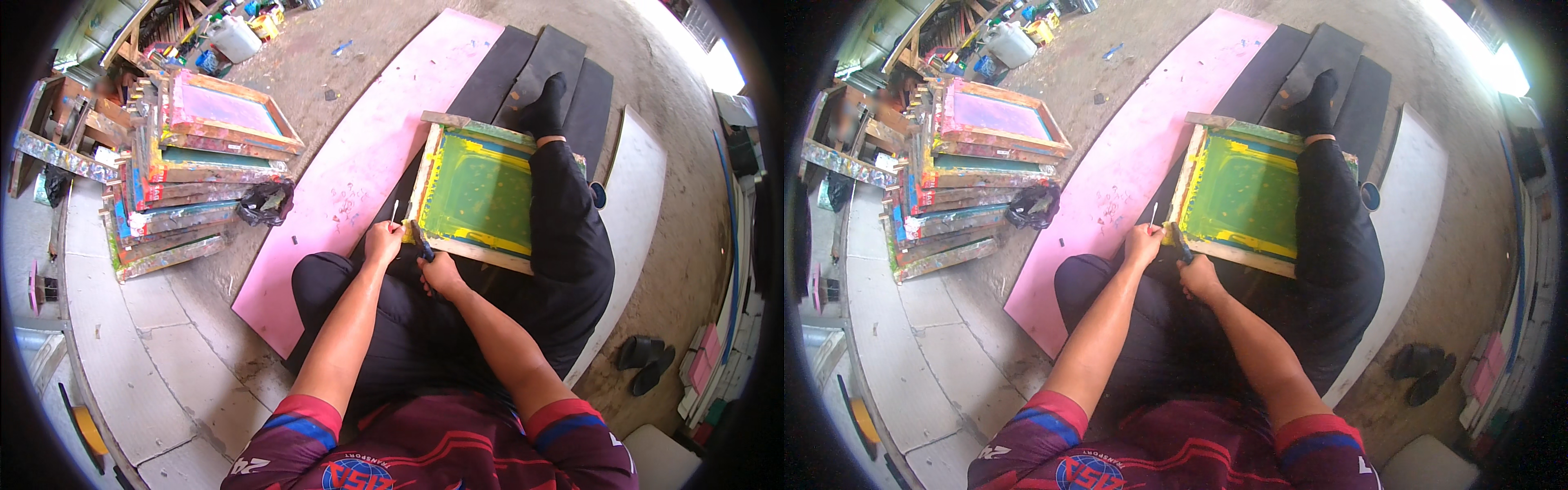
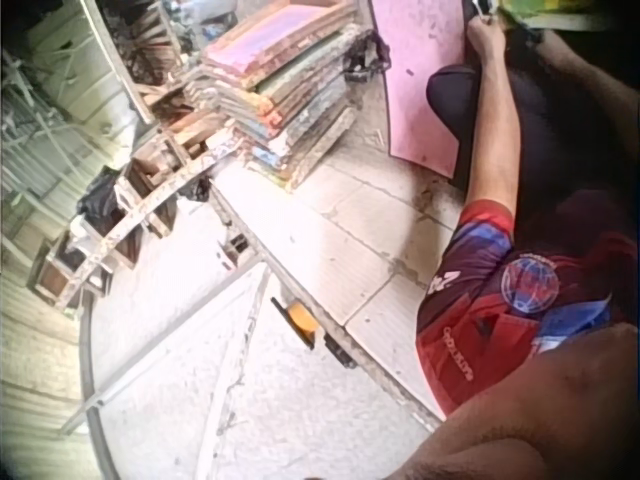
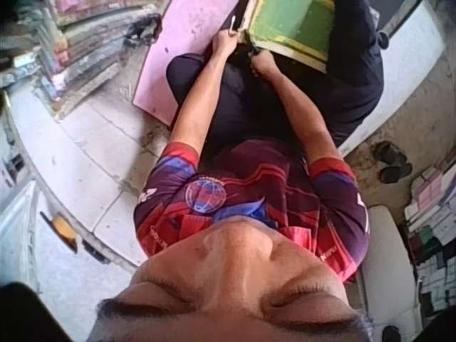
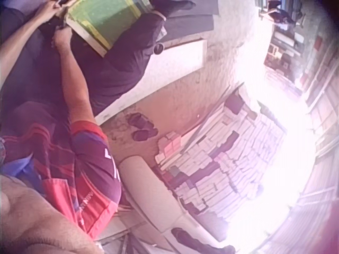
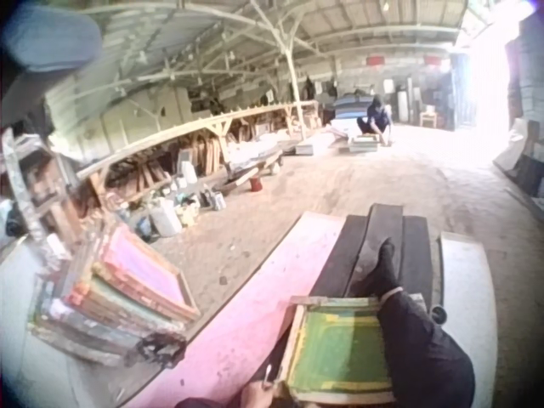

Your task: The person sits on the floor and uses pliers and a screwdriver to remove nails from the wooden frame of a screen printing frame. The person repeatedly pries and pulls nails along the frame edges, working methodically around the perimeter.

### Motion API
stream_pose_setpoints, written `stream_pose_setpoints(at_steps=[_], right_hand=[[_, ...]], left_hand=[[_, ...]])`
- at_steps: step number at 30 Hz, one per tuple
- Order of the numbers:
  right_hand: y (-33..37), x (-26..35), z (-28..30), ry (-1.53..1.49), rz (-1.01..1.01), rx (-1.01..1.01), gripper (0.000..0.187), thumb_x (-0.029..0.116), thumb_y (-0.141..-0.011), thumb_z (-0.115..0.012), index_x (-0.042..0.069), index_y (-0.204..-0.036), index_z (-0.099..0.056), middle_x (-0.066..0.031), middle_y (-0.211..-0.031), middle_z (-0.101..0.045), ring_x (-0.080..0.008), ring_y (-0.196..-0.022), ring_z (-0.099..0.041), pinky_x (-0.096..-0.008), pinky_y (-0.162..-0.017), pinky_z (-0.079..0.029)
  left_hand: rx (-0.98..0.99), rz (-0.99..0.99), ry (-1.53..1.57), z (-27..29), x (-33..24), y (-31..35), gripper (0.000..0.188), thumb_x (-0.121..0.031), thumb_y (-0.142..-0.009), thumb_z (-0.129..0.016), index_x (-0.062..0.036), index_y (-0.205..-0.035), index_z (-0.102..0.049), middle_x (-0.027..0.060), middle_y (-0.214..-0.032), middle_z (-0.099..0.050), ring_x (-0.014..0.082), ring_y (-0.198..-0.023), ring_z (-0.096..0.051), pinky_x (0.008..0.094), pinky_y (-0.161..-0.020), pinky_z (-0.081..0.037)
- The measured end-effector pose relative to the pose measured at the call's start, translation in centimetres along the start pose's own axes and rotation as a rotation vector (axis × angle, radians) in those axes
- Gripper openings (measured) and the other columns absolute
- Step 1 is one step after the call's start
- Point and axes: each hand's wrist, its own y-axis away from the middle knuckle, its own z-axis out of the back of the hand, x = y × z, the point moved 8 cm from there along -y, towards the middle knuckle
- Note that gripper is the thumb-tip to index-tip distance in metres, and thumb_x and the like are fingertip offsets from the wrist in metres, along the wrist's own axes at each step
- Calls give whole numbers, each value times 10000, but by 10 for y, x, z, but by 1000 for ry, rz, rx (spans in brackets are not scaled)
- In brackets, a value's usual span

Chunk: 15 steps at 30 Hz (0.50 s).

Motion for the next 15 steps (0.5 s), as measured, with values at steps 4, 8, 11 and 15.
stream_pose_setpoints(at_steps=[4,8,11,15], right_hand=[[0,2,-6,28,4,1,295,245,-1010,-635,-43,-947,-615,-98,-704,-650,-198,-530,-644,-369,-476,-550],[-2,3,1,131,80,-79,295,247,-1001,-613,-48,-988,-624,-170,-775,-697,-295,-646,-705,-451,-594,-583],[-3,-6,7,518,253,-228,276,215,-974,-561,-41,-1055,-627,-271,-894,-715,-416,-840,-721,-535,-773,-574],[-3,8,6,603,338,-273,303,279,-969,-596,-11,-1053,-626,-323,-926,-704,-494,-931,-695,-586,-854,-545]], left_hand=[[0,31,34,-2,16,-4,251,-288,-895,-746,-40,-922,-778,172,-782,-738,315,-726,-729,432,-689,-553],[60,98,138,-1,8,1,230,-274,-913,-740,-54,-962,-787,113,-668,-701,211,-522,-659,385,-518,-512],[91,226,228,-2,13,12,229,-268,-930,-730,-60,-1012,-783,53,-611,-647,151,-432,-579,335,-411,-451],[75,228,359,7,21,7,269,-288,-957,-703,-34,-1025,-763,53,-627,-637,147,-414,-554,311,-385,-435]])
